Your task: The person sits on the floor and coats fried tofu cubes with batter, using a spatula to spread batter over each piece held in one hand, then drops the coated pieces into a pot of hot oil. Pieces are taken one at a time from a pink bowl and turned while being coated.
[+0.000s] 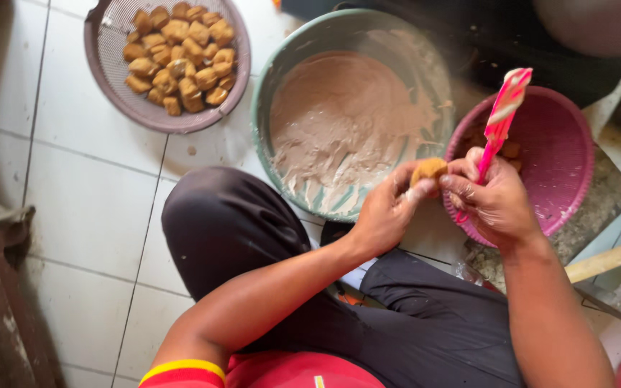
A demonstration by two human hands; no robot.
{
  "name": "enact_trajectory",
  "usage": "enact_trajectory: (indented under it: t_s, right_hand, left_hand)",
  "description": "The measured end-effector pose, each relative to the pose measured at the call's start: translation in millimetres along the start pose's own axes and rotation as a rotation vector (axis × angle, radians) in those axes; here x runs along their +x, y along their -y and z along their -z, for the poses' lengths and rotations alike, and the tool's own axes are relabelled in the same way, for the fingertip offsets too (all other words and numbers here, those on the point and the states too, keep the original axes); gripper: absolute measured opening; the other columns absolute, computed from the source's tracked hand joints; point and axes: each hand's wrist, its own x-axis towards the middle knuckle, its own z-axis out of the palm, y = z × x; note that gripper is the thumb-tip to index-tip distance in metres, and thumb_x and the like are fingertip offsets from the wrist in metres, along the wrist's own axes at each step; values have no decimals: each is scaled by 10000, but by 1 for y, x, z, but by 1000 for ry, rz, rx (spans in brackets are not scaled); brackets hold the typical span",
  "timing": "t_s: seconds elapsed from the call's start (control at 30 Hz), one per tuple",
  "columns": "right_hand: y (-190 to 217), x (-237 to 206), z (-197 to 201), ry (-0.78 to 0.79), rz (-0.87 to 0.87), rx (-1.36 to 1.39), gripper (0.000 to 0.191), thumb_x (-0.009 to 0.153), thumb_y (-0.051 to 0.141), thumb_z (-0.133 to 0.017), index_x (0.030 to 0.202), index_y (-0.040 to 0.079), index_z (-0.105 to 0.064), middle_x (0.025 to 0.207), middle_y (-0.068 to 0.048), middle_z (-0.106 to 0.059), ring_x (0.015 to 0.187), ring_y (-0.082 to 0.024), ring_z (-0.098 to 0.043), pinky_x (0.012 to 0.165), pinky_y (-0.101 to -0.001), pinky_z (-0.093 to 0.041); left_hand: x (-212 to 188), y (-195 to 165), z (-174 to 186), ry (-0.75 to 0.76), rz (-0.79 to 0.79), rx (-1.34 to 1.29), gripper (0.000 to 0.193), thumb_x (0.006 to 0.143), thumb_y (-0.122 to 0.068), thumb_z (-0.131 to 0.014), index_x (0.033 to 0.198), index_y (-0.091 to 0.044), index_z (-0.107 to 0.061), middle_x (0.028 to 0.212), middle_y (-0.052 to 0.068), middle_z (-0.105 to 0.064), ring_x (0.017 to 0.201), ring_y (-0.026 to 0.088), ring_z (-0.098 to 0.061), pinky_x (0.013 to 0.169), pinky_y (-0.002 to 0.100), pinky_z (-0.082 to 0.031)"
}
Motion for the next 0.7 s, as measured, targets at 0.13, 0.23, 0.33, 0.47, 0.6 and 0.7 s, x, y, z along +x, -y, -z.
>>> enact_trajectory:
  t_s: [0.13,0.23,0.33,0.47,0.6,0.7]
  right_hand:
    - [-41,32,-10,-109,-75,-656,176,1128,188,-559,1071,22,-541,824,-132,-612,686,-207,-563,614,-356,-454]
    - [-85,56,-28,-33,188,-1303,201,994,117,-546,1139,-19,-575,943,-291,-657,874,-490,-630,737,-552,-487]
    - [-123,68,-51,80,83,-1330,141,943,90,-538,1032,6,-609,971,-265,-683,933,-477,-660,822,-549,-515]
    - [-159,79,-87,45,107,-1398,184,947,111,-564,1086,61,-674,1025,-202,-702,939,-461,-661,806,-551,-516]
    - [-174,86,-100,181,175,-1295,275,918,124,-593,1159,99,-722,997,-194,-708,936,-436,-672,820,-529,-530]
    - [-172,76,-93,302,286,-1181,286,891,121,-619,1146,62,-734,1022,-187,-727,939,-412,-684,822,-498,-545]
  left_hand:
    - [25,-37,52,-284,-334,-150,270,1091,-118,-580,1349,-43,-552,1262,23,-637,1198,131,-623,1080,301,-504]
    - [33,-66,95,-467,-563,-113,155,1116,-164,-654,1187,-70,-552,1079,1,-619,1049,69,-581,978,234,-478]
    - [33,-77,102,-540,-565,-167,207,1134,-200,-675,1065,-59,-539,992,-5,-593,954,49,-523,905,209,-426]
    - [31,-77,92,-513,-510,-157,265,1135,-266,-674,1031,-69,-531,959,-17,-569,920,37,-498,866,204,-421]
    - [30,-77,93,-502,-456,-163,325,1145,-369,-599,1073,-52,-576,973,-6,-585,922,49,-530,905,229,-480]
    - [29,-79,93,-535,-337,-218,308,1070,-388,-557,1116,-83,-574,1057,-8,-587,995,68,-583,959,276,-523]
